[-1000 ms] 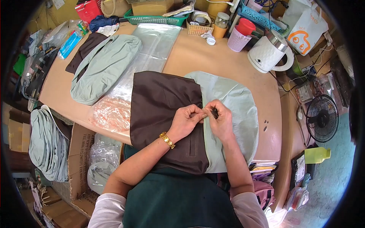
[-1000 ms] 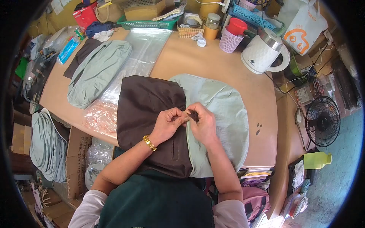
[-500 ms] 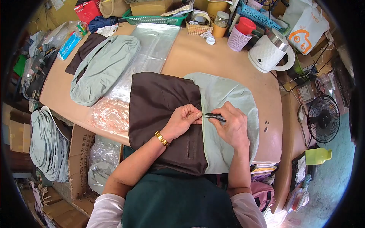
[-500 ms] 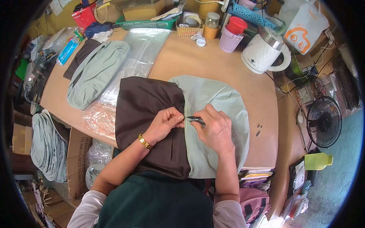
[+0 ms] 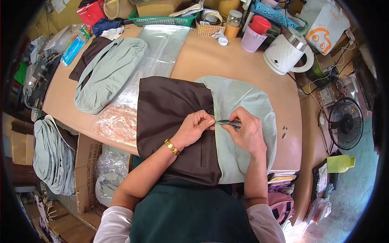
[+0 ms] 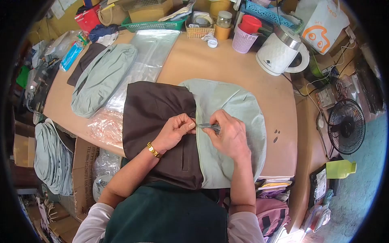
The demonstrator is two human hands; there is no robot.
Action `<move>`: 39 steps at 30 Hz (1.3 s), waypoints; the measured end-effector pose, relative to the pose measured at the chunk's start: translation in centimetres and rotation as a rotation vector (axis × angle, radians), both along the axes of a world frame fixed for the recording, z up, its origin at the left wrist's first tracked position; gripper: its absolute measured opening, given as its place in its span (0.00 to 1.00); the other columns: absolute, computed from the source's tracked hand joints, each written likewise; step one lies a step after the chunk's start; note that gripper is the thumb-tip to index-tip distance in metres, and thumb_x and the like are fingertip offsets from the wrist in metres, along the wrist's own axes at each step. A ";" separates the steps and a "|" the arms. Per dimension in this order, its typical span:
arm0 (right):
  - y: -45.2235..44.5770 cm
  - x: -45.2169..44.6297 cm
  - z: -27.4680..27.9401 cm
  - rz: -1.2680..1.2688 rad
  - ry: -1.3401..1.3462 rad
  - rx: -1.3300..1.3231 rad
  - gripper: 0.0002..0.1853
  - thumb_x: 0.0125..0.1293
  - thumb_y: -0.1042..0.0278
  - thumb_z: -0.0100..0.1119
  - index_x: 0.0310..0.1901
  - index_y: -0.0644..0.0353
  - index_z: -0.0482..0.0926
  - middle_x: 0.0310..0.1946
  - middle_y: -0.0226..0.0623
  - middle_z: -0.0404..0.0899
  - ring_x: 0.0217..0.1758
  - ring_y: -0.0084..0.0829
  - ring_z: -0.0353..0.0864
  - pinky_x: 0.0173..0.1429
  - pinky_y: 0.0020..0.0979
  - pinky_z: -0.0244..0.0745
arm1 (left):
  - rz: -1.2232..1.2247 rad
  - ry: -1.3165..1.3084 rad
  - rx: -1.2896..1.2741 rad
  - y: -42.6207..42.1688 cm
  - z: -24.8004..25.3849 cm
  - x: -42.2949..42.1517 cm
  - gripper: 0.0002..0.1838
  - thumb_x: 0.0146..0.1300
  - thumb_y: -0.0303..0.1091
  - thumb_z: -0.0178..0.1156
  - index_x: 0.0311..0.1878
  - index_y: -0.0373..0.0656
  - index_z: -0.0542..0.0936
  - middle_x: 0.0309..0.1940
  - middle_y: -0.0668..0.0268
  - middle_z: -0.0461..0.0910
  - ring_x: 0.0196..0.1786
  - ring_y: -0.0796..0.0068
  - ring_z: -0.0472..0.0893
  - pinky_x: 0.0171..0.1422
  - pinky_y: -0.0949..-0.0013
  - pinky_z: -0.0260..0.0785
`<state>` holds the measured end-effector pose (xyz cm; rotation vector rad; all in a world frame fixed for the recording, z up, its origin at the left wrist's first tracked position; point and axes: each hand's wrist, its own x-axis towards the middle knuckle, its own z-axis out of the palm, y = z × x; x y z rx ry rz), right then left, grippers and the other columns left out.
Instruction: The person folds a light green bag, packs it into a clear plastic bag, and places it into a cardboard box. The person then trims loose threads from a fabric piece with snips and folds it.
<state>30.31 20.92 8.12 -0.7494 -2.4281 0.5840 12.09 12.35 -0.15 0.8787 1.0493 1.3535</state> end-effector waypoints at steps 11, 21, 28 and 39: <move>0.3 0.0 -1.2 0.065 -0.057 -0.022 0.17 0.49 0.72 0.73 0.32 0.59 0.70 0.27 0.38 0.77 0.27 0.43 0.79 0.33 0.39 0.72 | -0.038 0.077 0.079 0.0 -0.5 -0.1 0.09 0.70 0.34 0.59 0.37 0.38 0.76 0.47 0.65 0.77 0.46 0.81 0.76 0.58 0.73 0.70; 2.8 0.8 -5.5 -0.417 -0.015 -0.119 0.18 0.58 0.67 0.68 0.47 0.57 0.71 0.31 0.42 0.82 0.36 0.47 0.82 0.41 0.43 0.75 | 0.277 -0.463 0.594 -8.1 3.8 -15.7 0.21 0.76 0.49 0.47 0.31 0.44 0.72 0.25 0.70 0.69 0.30 0.75 0.72 0.38 0.72 0.68; 3.0 -0.2 -6.1 -0.463 -0.094 -0.046 0.11 0.61 0.68 0.64 0.43 0.54 0.73 0.31 0.44 0.83 0.36 0.50 0.83 0.39 0.47 0.74 | 0.751 1.204 0.282 -9.7 9.1 -9.1 0.29 0.60 0.34 0.62 0.65 0.39 0.69 0.72 0.51 0.61 0.73 0.55 0.62 0.75 0.55 0.53; 5.9 6.2 -6.2 -0.354 -0.083 0.081 0.08 0.60 0.73 0.62 0.40 0.57 0.74 0.29 0.46 0.81 0.36 0.51 0.82 0.38 0.45 0.74 | 0.799 2.121 -0.360 -11.0 5.4 -14.0 0.31 0.64 0.51 0.57 0.65 0.42 0.72 0.69 0.51 0.66 0.74 0.45 0.57 0.72 0.31 0.42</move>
